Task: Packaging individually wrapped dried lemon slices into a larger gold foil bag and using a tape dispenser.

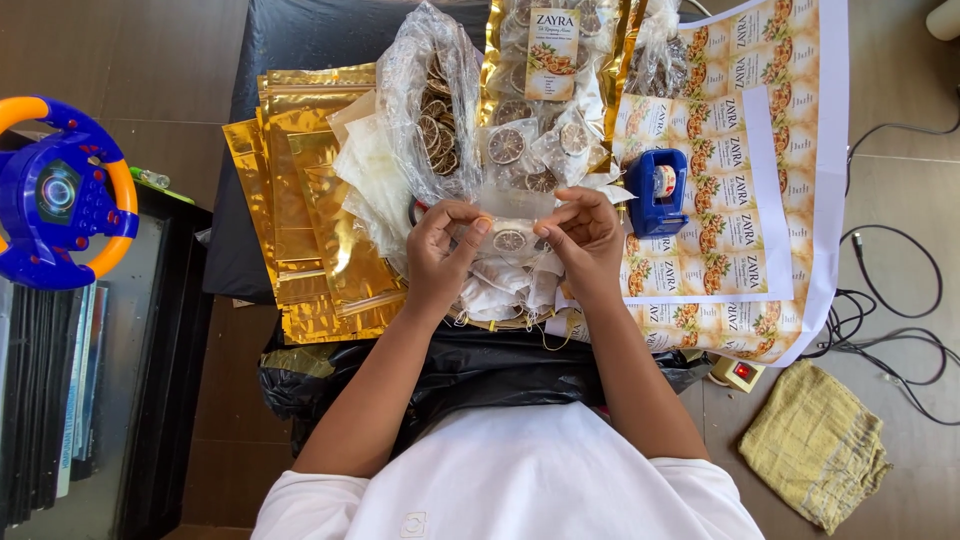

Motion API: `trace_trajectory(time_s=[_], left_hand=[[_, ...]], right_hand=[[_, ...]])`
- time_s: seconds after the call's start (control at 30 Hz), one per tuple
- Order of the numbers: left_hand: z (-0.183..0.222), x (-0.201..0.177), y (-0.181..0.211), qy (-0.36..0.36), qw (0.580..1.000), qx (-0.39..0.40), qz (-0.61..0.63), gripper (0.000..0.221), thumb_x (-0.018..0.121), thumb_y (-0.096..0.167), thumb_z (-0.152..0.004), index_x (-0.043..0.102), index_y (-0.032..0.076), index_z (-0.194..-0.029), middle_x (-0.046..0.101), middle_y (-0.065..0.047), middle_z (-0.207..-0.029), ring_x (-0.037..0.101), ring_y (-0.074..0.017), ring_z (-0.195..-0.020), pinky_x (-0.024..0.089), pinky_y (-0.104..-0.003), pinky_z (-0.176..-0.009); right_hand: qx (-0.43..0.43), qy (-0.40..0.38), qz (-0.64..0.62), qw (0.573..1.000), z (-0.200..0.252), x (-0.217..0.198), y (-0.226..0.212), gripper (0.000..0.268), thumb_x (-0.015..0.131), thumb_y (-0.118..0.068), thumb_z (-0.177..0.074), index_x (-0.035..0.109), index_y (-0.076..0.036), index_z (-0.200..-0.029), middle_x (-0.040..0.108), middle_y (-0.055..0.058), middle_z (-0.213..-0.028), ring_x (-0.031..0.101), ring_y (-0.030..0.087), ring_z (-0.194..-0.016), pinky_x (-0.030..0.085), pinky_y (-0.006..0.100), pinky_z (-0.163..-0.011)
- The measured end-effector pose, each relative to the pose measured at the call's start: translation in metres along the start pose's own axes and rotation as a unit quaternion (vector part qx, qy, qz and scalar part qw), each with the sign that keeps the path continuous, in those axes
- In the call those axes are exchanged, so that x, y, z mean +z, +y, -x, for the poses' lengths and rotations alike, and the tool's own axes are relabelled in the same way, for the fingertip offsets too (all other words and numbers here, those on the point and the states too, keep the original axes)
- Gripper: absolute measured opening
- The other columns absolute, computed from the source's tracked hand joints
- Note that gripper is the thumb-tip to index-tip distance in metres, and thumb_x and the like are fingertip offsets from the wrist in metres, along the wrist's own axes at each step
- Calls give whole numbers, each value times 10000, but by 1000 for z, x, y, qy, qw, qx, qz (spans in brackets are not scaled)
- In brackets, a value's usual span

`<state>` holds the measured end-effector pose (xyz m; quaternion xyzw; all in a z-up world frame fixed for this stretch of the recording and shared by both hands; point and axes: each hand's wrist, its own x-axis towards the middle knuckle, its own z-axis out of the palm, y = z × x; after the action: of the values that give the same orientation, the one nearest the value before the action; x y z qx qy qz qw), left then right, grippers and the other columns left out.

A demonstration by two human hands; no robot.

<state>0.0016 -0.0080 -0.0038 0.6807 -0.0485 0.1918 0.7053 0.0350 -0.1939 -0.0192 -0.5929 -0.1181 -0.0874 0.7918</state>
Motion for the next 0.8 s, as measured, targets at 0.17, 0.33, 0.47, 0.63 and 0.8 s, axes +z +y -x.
trace_trajectory(time_s=[0.17, 0.33, 0.47, 0.63, 0.8], left_hand=[[1, 2, 3, 10, 1000, 3, -7, 103, 726, 107, -962, 695, 16, -924, 688, -83, -897, 709, -167, -898, 571, -315, -876], [3, 5, 4, 33, 999, 12, -14, 94, 736, 67, -954, 706, -8, -1001, 709, -103, -925, 734, -181, -906, 581, -315, -902], [6, 3, -2, 26, 999, 31, -18, 395, 697, 108, -1006, 575, 114, -1381, 689, -60, -1025, 667, -118, -990, 541, -346, -1020], [-2, 3, 11, 14, 994, 74, -77, 159, 692, 90, -987, 743, 60, -1134, 727, -76, -1008, 701, -176, -963, 576, -330, -927], [-5, 2, 7, 18, 993, 89, -75, 51, 708, 79, -971, 747, 60, -998, 686, -47, -930, 671, -175, -940, 586, -298, -875]], right_hand=[[-7, 15, 17, 1000, 1, -4, 9, 345, 862, 4, -831, 601, 1, -1058, 693, 104, -801, 673, 89, -731, 534, 204, -678], [-18, 6, 73, 997, 1, 5, -7, 208, 848, -15, -848, 729, 14, -1015, 680, 91, -801, 638, 88, -744, 528, 225, -704], [-68, -21, 137, 988, -2, 6, -12, 184, 845, -32, -855, 792, 7, -1028, 665, 119, -804, 629, 149, -764, 519, 272, -731], [-76, -20, 151, 985, -1, 11, -13, 177, 844, -36, -860, 801, 4, -1028, 681, 125, -810, 647, 165, -789, 530, 288, -760], [-96, -25, 164, 981, 0, 11, -13, 104, 825, -54, -890, 780, 2, -965, 644, 137, -890, 640, 194, -861, 517, 307, -805]])
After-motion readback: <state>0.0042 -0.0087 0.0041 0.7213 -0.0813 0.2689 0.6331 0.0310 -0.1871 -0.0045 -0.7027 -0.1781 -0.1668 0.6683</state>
